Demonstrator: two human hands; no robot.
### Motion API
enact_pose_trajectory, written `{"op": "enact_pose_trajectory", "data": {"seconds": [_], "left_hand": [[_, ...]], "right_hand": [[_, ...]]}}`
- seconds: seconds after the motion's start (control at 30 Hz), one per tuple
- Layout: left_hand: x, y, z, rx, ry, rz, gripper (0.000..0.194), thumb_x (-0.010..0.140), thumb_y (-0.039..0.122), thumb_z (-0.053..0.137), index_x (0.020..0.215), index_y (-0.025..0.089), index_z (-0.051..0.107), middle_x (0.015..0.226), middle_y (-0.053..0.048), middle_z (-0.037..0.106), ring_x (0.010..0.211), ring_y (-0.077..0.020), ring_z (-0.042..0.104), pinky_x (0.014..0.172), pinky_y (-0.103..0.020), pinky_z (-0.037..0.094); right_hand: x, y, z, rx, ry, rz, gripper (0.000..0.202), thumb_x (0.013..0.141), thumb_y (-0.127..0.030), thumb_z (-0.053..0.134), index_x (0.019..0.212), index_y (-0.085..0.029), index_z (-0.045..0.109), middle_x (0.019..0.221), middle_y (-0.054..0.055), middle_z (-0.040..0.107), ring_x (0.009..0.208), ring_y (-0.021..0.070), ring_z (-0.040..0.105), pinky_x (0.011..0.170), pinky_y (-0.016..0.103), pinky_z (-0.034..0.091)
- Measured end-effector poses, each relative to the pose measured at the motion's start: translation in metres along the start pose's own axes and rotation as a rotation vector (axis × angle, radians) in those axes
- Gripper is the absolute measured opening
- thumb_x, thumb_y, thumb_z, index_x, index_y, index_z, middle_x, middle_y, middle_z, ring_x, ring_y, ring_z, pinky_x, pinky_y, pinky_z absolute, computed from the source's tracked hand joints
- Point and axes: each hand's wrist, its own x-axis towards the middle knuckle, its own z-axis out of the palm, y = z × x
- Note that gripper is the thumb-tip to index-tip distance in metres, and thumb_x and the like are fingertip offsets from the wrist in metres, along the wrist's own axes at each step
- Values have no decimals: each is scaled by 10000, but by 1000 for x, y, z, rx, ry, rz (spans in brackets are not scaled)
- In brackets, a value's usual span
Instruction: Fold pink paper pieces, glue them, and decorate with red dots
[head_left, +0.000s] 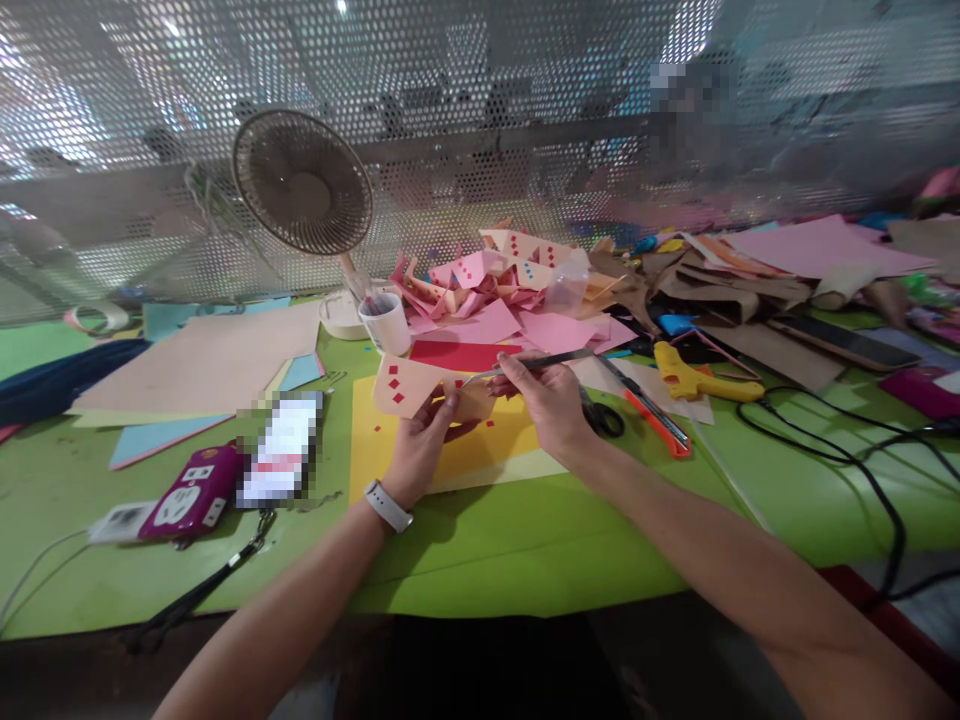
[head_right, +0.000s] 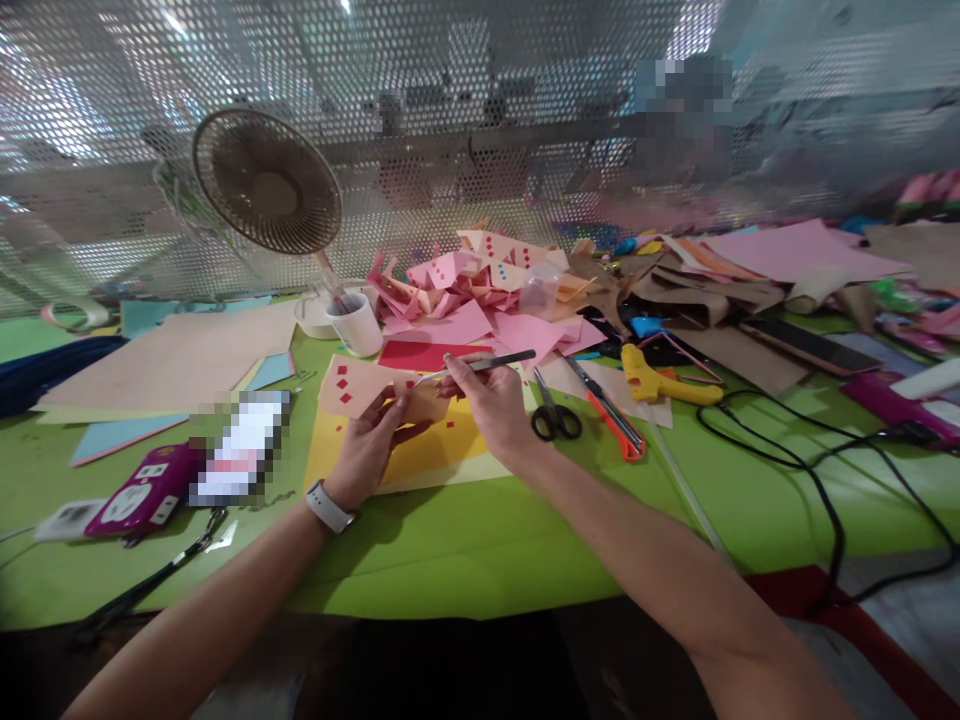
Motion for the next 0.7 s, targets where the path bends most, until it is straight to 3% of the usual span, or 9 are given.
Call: {"op": "enact_pose_trajectory", "data": {"seconds": [0.7], "left_hand": [[0,2,0,-11,-9,-9,426,686,437,805,967,168,628,1091,-55,628,990,-233,651,844,-432,601]], "right_hand": [[-2,-2,2,-62,-2,-7,314,691,-469,785,758,-185,668,600,-11,686,502,130,639,575,288,581]]}}
